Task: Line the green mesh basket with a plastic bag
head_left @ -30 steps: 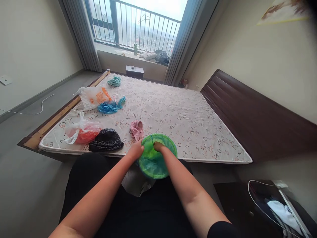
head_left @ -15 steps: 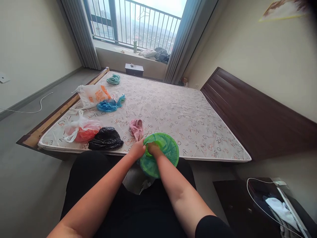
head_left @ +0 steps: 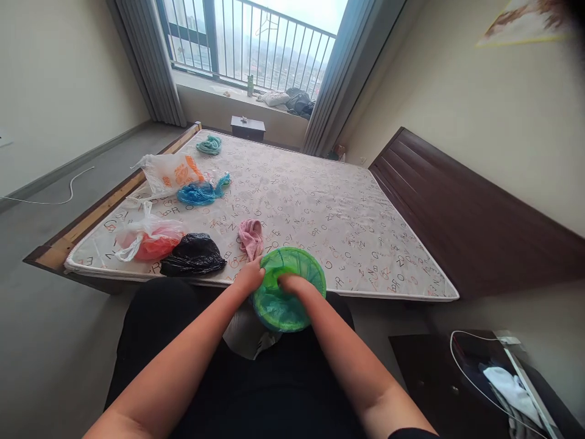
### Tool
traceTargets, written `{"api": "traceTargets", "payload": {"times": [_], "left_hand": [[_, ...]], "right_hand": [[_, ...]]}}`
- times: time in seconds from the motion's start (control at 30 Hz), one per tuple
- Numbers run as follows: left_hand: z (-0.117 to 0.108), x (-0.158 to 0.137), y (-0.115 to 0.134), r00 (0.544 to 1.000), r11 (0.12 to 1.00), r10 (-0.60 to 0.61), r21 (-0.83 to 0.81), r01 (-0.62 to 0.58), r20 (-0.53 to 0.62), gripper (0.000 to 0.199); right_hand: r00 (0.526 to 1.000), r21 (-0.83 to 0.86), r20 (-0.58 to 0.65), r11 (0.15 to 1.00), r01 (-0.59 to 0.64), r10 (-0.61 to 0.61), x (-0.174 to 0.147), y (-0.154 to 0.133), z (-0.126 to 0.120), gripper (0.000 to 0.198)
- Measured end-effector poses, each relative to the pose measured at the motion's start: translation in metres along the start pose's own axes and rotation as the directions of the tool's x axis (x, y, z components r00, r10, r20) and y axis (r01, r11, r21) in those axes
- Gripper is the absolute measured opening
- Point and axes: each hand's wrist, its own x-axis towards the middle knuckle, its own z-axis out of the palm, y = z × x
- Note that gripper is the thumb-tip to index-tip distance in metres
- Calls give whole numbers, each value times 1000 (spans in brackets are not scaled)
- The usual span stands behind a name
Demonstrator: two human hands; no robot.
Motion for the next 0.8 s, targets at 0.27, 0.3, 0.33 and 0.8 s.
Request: {"api": "traceTargets", "payload": {"times": [0.27,0.3,0.33,0.8], "left_hand": [[1,8,-20,986,979,-158,-139,149,-60,45],[3,8,-20,986,979,-156,-143,146,-56,45],[6,8,-20,987,979,-152,-144,143,-50,45],[11,14,-18,987,977,-141,-174,125,-81,46]], "right_hand": [[902,-226,-428,960,-166,55,-77,29,-21,52],[886,-194,-451,957,-215,107,-82,38,-19,56],[874,-138,-456,957,-254,166,-84,46,-15,60],[868,415,-413,905,-91,276,-69,77,2,80]]}}
